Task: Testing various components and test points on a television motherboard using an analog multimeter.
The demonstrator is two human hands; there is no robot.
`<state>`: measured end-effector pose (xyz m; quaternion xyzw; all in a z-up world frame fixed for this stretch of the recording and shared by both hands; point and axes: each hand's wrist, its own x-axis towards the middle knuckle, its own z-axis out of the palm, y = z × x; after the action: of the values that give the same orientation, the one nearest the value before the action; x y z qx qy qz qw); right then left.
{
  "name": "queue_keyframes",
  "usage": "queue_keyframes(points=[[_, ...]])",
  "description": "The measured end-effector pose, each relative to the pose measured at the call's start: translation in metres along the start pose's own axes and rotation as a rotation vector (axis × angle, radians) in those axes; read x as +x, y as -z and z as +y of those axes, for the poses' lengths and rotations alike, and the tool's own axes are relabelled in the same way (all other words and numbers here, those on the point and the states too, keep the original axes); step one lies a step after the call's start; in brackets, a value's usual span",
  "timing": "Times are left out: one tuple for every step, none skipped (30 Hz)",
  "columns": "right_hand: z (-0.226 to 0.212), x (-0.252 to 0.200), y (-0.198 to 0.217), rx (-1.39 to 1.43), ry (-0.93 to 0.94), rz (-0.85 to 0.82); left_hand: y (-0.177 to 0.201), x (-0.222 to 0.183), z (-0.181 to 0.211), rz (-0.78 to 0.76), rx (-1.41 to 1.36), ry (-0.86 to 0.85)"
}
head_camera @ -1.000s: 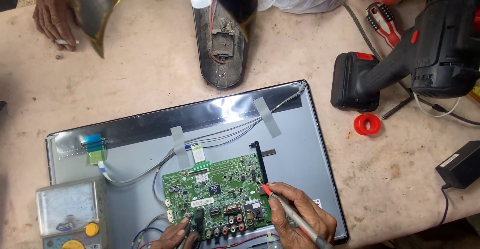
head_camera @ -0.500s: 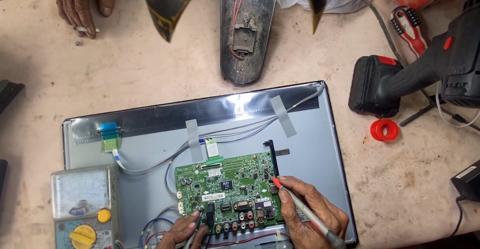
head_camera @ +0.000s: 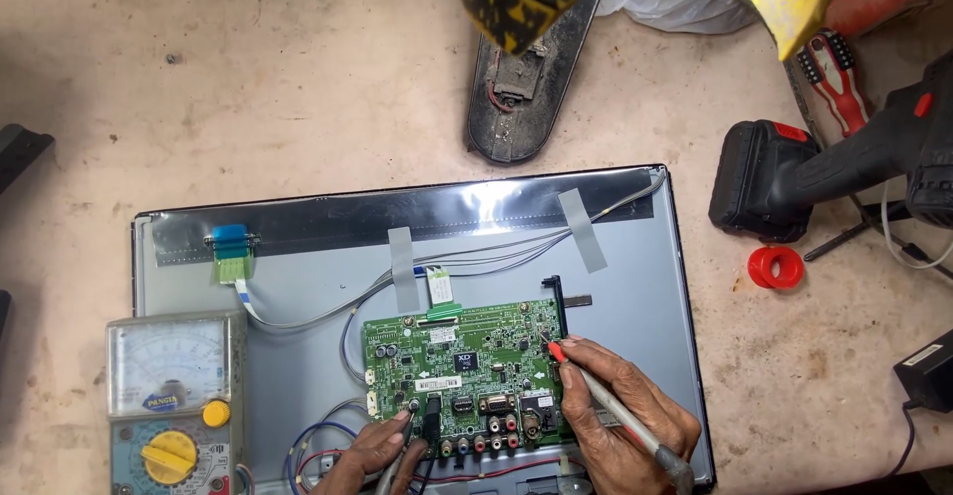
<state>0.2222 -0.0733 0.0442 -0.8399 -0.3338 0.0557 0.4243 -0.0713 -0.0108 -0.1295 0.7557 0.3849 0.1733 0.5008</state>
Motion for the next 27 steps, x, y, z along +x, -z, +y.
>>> queue_keyframes(points=[[0.0, 0.0, 0.0, -0.002, 0.0, -0.002, -0.002, -0.001, -0.001, 0.0, -0.002, 0.001], [0.0, -0.001, 0.0, 0.011, 0.005, -0.001, -0.004, -0.001, -0.003, 0.023, 0.021, -0.004], [0.0, -0.001, 0.001, 0.024, 0.01, -0.001, -0.006, -0.001, -0.004, 0.045, 0.045, -0.009], [-0.001, -0.001, 0.001, 0.023, 0.008, -0.001, -0.005, -0.002, -0.005, 0.044, 0.044, -0.009], [-0.002, 0.0, 0.001, 0.014, 0.03, 0.016, -0.005, -0.004, -0.006, 0.032, 0.031, 0.028], [-0.002, 0.0, 0.001, 0.004, 0.051, 0.036, -0.005, -0.004, -0.008, 0.02, 0.019, 0.063], [-0.005, 0.001, 0.001, 0.004, 0.049, 0.038, -0.005, -0.007, -0.024, 0.018, 0.02, 0.062], [-0.007, 0.002, 0.001, -0.003, 0.045, 0.074, -0.005, -0.009, -0.041, -0.034, 0.004, 0.033], [-0.009, 0.003, 0.002, -0.01, 0.04, 0.11, -0.006, -0.012, -0.057, -0.086, -0.012, 0.004], [-0.007, 0.002, 0.002, -0.009, 0.037, 0.112, -0.009, -0.012, -0.051, -0.089, -0.011, 0.004], [-0.006, 0.001, 0.001, -0.015, -0.02, 0.091, -0.012, -0.013, -0.044, -0.002, 0.02, 0.024], [-0.004, 0.0, 0.001, -0.02, -0.077, 0.068, -0.015, -0.013, -0.038, 0.087, 0.05, 0.045], [-0.002, 0.001, 0.001, -0.02, -0.08, 0.069, -0.015, -0.013, -0.042, 0.084, 0.051, 0.046], [0.001, 0.002, 0.0, -0.008, -0.041, 0.034, -0.016, -0.015, -0.046, 0.081, 0.049, 0.047], [0.003, 0.003, 0.0, 0.003, -0.001, -0.002, -0.016, -0.016, -0.05, 0.078, 0.047, 0.048], [0.003, 0.002, -0.001, 0.004, -0.002, -0.002, -0.016, -0.015, -0.046, 0.078, 0.047, 0.049], [0.003, 0.002, -0.001, -0.002, -0.009, -0.003, -0.016, -0.014, -0.042, 0.086, 0.048, 0.073], [0.004, 0.002, -0.001, -0.009, -0.015, -0.005, -0.016, -0.013, -0.038, 0.095, 0.048, 0.098], [0.003, 0.001, -0.001, -0.009, -0.015, -0.006, -0.015, -0.013, -0.04, 0.095, 0.048, 0.099], [0.002, 0.002, -0.001, -0.004, -0.023, 0.007, -0.014, -0.013, -0.041, 0.073, 0.04, 0.076], [0.001, 0.002, -0.002, 0.001, -0.03, 0.021, -0.013, -0.013, -0.043, 0.05, 0.031, 0.053], [0.0, 0.001, -0.001, 0.001, -0.028, 0.019, -0.009, -0.012, -0.038, 0.053, 0.031, 0.055], [-0.001, 0.0, -0.001, 0.009, -0.062, 0.025, -0.005, -0.011, -0.033, 0.007, 0.012, 0.052], [-0.002, -0.001, 0.0, 0.016, -0.097, 0.031, -0.002, -0.01, -0.027, -0.04, -0.008, 0.049], [0.0, -0.001, 0.0, 0.015, -0.095, 0.028, 0.002, -0.004, -0.006, -0.038, -0.01, 0.051], [0.001, -0.001, -0.001, -0.011, -0.076, 0.024, 0.006, 0.003, 0.016, -0.014, 0.044, 0.029], [0.003, -0.002, -0.001, -0.036, -0.057, 0.02, 0.01, 0.01, 0.037, 0.009, 0.098, 0.008]])
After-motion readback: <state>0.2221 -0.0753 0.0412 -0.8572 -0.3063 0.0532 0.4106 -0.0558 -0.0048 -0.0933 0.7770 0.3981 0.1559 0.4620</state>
